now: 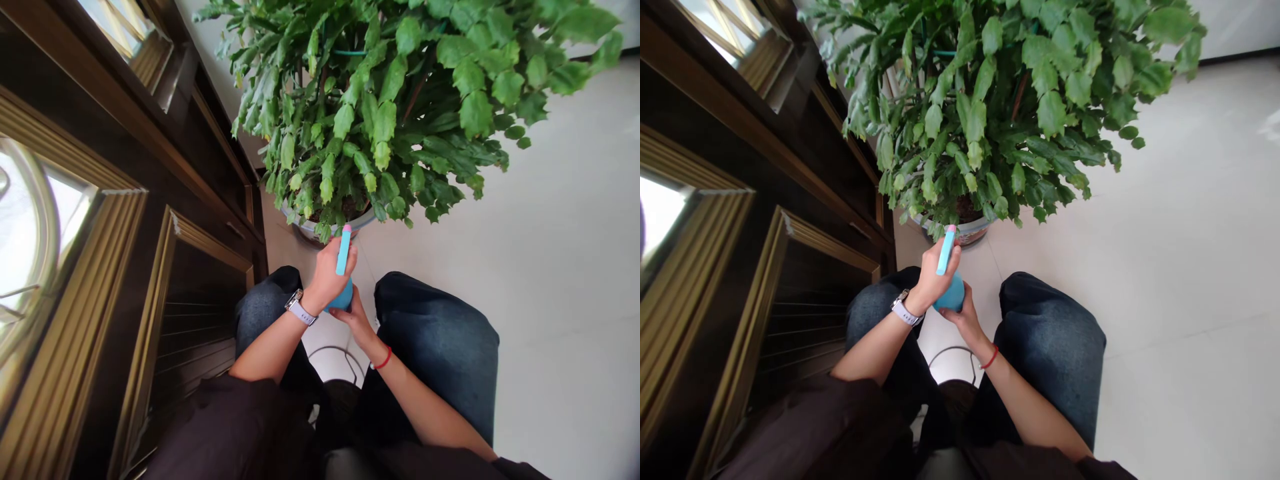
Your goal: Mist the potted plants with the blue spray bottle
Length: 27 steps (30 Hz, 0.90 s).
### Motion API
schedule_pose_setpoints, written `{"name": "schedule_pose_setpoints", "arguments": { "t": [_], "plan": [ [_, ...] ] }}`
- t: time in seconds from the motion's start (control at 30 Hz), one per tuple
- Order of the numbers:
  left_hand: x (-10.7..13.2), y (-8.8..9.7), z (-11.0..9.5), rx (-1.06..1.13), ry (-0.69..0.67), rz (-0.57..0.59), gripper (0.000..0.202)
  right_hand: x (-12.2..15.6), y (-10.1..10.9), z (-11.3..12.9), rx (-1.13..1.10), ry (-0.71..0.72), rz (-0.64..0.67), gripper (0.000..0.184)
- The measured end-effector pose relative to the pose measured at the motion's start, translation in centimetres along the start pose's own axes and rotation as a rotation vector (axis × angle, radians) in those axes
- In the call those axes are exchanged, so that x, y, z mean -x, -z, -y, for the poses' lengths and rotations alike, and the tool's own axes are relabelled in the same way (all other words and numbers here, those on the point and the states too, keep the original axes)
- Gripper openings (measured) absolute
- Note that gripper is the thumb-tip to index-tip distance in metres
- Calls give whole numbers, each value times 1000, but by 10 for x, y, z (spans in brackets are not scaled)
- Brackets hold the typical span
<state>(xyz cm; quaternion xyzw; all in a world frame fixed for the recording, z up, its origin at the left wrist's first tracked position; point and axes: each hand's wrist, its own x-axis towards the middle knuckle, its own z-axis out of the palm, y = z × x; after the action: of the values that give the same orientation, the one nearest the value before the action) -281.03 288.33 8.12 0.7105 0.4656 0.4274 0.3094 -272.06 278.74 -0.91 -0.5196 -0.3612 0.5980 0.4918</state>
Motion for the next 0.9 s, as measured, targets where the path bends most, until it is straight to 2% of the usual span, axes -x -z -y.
{"name": "schedule_pose_setpoints", "arguments": {
  "t": [0.23, 0.5, 0.9],
  "plan": [
    [-1, -1, 1, 1, -22, 93, 24, 3, -6, -4, -58, -69, -21, 73],
    [-1, -2, 2, 16, -19, 127, 24, 3, -8, -10, -52, -80, -30, 73],
    [1, 3, 1, 47, -88, 53, 25, -2, -3, -8, 22, 29, -64, 78]
  ]
}}
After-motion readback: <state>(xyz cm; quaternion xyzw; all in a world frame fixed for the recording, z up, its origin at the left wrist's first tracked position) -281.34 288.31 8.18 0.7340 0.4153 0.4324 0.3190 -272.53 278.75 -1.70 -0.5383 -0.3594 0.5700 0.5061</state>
